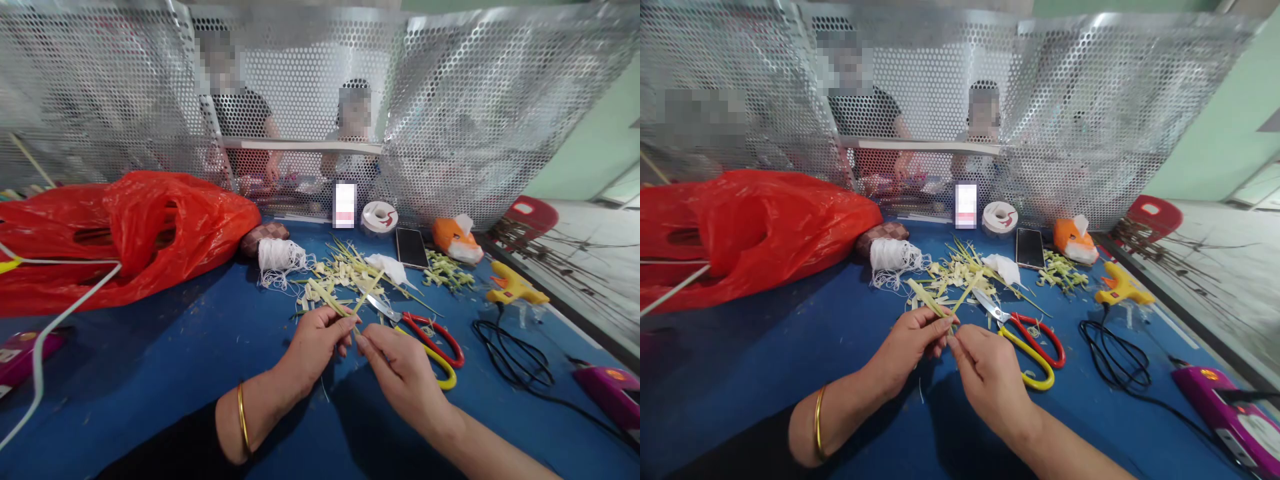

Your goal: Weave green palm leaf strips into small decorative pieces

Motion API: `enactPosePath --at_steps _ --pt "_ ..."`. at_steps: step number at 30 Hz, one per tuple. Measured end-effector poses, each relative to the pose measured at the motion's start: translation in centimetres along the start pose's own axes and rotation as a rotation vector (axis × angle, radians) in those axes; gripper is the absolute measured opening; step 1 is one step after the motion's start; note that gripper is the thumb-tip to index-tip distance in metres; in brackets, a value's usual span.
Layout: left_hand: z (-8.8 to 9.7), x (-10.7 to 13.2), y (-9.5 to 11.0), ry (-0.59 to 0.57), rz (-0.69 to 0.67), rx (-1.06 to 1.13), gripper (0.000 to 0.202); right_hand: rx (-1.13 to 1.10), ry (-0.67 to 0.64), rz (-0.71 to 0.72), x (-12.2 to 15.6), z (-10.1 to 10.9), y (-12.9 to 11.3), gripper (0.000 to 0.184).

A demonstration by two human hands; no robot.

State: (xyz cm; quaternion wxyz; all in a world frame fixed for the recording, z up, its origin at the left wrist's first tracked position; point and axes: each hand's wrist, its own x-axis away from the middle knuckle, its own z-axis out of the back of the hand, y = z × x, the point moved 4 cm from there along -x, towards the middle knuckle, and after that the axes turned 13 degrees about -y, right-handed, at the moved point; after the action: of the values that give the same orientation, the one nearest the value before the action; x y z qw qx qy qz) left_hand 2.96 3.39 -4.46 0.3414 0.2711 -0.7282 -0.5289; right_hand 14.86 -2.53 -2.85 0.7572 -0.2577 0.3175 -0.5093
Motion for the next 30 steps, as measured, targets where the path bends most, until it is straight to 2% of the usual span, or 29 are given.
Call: enactPosePath --at_steps 10,19,22,24,26,30 --pt "0.2 0.2 0.0 0.032 -0.016 -0.001 0.028 0.094 -0.01 0.055 0.6 -0.6 -0.6 0.032" --pt "0.1 0.0 0.3 -0.008 -0.051 0.002 0.034 0.017 -0.045 -0.066 0.5 -0.5 -0.1 0.031" --pt "0.3 0.1 0.4 0.025 -0.053 -0.017 0.036 0.023 0.029 -0.098 0.3 0.4 0.1 0.035" --pt "0.3 0.1 0.3 0.023 -0.039 -0.028 0.036 -0.042 0.11 -0.157 0.1 1.0 0.6 0.034" --pt "0.1 0.0 0.0 -0.02 -0.005 -0.037 0.036 -0.199 0.176 -0.222 0.0 1.3 1.2 0.028" --pt "-0.6 0.1 -0.8 -0.139 0.081 -0.074 0.034 -0.566 0.185 -0.271 -0.5 1.1 2.1 0.028"
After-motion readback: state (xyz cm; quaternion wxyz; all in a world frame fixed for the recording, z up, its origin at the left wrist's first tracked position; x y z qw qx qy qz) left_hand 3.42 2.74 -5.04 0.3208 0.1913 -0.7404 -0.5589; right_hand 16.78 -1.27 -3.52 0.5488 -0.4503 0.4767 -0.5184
